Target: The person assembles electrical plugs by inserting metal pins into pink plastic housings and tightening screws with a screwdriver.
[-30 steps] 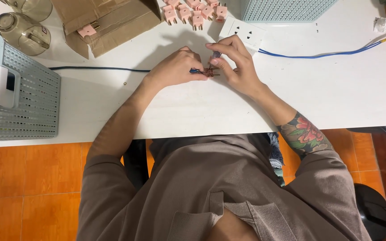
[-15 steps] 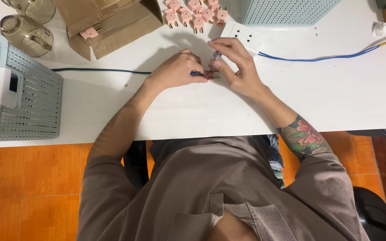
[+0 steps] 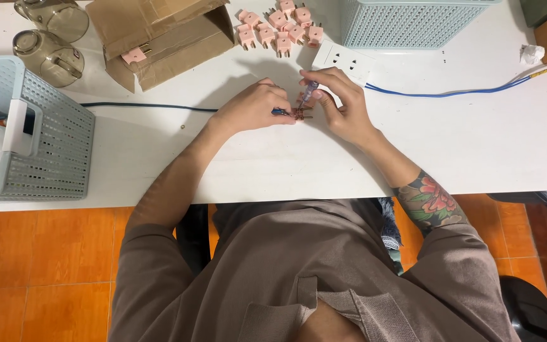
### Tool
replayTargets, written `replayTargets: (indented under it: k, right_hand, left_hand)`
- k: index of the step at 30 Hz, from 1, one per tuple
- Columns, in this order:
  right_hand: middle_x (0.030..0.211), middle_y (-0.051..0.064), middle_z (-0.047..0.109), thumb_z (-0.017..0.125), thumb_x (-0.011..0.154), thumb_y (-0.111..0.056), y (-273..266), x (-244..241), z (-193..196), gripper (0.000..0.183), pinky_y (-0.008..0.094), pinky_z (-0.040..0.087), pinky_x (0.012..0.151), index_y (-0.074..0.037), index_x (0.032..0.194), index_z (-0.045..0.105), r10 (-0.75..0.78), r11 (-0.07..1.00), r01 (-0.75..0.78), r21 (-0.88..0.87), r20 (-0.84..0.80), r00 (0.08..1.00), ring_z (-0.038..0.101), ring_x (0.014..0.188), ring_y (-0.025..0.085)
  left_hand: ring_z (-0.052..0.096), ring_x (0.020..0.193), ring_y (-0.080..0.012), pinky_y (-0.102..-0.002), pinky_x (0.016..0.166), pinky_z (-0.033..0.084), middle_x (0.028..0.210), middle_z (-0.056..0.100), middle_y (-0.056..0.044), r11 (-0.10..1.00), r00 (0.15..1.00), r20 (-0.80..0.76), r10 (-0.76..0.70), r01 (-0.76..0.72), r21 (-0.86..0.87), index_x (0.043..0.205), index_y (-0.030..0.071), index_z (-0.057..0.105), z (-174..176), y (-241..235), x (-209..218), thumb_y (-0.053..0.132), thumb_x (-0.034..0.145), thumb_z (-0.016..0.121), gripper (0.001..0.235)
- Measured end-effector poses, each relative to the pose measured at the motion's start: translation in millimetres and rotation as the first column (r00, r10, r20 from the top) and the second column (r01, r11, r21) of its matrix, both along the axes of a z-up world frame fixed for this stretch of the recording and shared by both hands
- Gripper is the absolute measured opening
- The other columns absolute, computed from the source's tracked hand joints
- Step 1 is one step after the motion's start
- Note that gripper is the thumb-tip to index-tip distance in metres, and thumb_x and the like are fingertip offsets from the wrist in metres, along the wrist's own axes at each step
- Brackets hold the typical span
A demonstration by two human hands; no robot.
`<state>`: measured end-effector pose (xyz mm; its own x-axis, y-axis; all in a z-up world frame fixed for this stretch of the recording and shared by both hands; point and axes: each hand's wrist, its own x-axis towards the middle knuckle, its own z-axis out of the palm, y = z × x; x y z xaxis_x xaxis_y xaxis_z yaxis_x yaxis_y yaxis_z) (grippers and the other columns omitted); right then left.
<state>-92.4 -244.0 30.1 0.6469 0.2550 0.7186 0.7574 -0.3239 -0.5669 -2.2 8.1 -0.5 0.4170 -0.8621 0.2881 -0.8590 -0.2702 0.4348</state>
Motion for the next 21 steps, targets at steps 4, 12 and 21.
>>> replayTargets:
  k: [4, 12, 21]
  right_hand:
    - [0.142, 0.021, 0.072, 0.070, 0.118, -0.007, -2.6, 3.8, 0.9, 0.033, 0.058, 0.051, 0.113, -0.002, 0.151, 0.073, 0.009, 0.999, -0.009, -0.038, -0.009, 1.000, 0.070, 0.131, 0.041]
    - [0.132, 0.020, 0.070, 0.071, 0.118, -0.008, 0.9, 1.4, 5.4, 0.030, 0.057, 0.053, 0.108, -0.002, 0.147, 0.076, 0.030, 0.999, -0.030, -0.015, 0.017, 0.999, 0.069, 0.120, 0.037]
    - [0.134, 0.019, 0.067, 0.076, 0.117, -0.010, -0.9, 4.3, -0.1, 0.030, 0.059, 0.051, 0.113, -0.003, 0.146, 0.077, 0.006, 1.000, -0.005, -0.025, 0.041, 0.999, 0.067, 0.127, 0.040]
  left_hand:
    - [0.081, 0.092, -0.0281, -0.038, 0.104, 0.055, 0.090, 0.082, -0.012, 1.000, 1.000, 0.007, 0.001, -0.001, 0.003, 0.103, 0.014, 0.091, -2.9, -3.0, 2.2, 0.041, 0.106, 0.091, 0.027]
    - [0.080, 0.091, -0.0247, -0.037, 0.105, 0.054, 0.089, 0.082, -0.010, 1.000, 1.000, 0.004, 0.007, -0.007, 0.008, 0.102, 0.015, 0.091, -2.2, -0.4, 1.4, 0.041, 0.106, 0.091, 0.026]
    - [0.079, 0.094, -0.0264, -0.038, 0.102, 0.055, 0.092, 0.083, -0.011, 0.999, 1.000, -0.016, 0.022, -0.021, 0.036, 0.104, 0.016, 0.092, 4.3, -0.6, -3.3, 0.041, 0.107, 0.090, 0.025]
